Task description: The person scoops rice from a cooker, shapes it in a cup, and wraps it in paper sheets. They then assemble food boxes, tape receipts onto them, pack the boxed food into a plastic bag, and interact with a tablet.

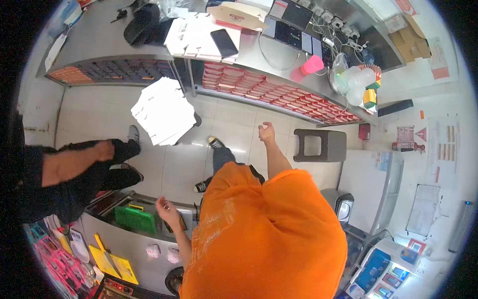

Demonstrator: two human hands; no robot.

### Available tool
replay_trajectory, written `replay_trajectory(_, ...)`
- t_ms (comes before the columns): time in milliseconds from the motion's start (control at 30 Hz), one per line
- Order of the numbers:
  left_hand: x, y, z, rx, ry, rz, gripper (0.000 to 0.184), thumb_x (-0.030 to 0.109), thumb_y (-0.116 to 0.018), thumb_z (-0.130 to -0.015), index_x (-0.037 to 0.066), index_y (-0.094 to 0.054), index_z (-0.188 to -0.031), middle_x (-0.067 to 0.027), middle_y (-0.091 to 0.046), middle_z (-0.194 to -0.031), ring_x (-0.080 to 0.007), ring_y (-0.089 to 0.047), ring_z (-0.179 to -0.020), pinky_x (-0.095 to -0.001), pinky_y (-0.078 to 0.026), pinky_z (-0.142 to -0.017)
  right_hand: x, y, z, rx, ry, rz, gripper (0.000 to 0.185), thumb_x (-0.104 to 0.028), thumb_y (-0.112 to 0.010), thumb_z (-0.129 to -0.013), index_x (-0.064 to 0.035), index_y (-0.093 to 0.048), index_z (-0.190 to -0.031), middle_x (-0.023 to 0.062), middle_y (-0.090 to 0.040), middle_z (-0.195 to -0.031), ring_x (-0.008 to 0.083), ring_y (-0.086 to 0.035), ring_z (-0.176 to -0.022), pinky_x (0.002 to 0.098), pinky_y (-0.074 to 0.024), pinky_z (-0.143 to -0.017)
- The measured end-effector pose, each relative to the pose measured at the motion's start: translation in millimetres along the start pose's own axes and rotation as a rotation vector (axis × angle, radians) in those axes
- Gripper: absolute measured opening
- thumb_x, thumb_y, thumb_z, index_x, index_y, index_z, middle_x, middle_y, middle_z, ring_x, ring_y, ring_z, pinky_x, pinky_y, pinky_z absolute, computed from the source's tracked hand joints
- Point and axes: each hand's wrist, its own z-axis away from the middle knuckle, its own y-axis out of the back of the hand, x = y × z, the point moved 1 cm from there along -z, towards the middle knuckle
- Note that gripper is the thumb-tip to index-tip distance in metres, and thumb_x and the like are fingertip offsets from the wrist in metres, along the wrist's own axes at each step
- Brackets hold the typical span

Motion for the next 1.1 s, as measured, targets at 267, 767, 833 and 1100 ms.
replay_trajectory(267,179,-302,-111,-0.535,-0.1,0.226,0.052,-0.002,-0.058,-0.084,0.003,-0.044,-0.134,-0.0153,-0.052,-0.131,-0.0229,-0.06,-0.102,-0.0328,-0.051,-0.084,-57,-22,-171,0.038,0.399,-0.259,0.068,-0.013,-0.063,-0.089,-0.0159,-0.029,-0.148,0.0139,-0.062,-0.093,0.0163,-0.059,-0.062,0.0305,-0.0507,-0.051)
replay_trajectory(767,236,-573,-243,-0.621,-0.239,0.055,0.033,0.0,-0.062,-0.083,-0.002,-0.058,-0.116,-0.0226,-0.058,-0.115,-0.0322,-0.063,-0.096,-0.0376,-0.054,-0.076,-130,-12,-197,0.001,0.059,-0.63,0.034,-0.008,-0.063,-0.091,0.0019,-0.045,-0.117,0.014,-0.059,-0.105,0.0152,-0.06,-0.067,0.027,-0.0502,-0.056)
replay_trajectory(833,240,-586,-221,-0.568,-0.207,0.089,0.034,0.001,-0.063,-0.083,-0.003,-0.057,-0.117,-0.022,-0.059,-0.115,-0.0314,-0.063,-0.095,-0.0363,-0.053,-0.074,-123,0,-200,0.131,0.074,-0.677,0.031,-0.007,-0.063,-0.091,0.0022,-0.045,-0.115,0.0144,-0.059,-0.104,0.0148,-0.059,-0.067,0.0271,-0.0495,-0.055)
replay_trajectory(1100,299,-603,-161,-0.619,-0.17,-0.064,0.03,0.002,-0.068,-0.078,-0.004,-0.062,-0.106,-0.0182,-0.065,-0.098,-0.0277,-0.063,-0.087,-0.0364,-0.052,-0.073,-90,45,-231,0.311,0.191,-0.705,0.017,-0.001,-0.055,-0.09,0.0021,-0.05,-0.106,0.009,-0.06,-0.077,0.0147,-0.057,-0.06,0.0292,-0.0461,-0.051)
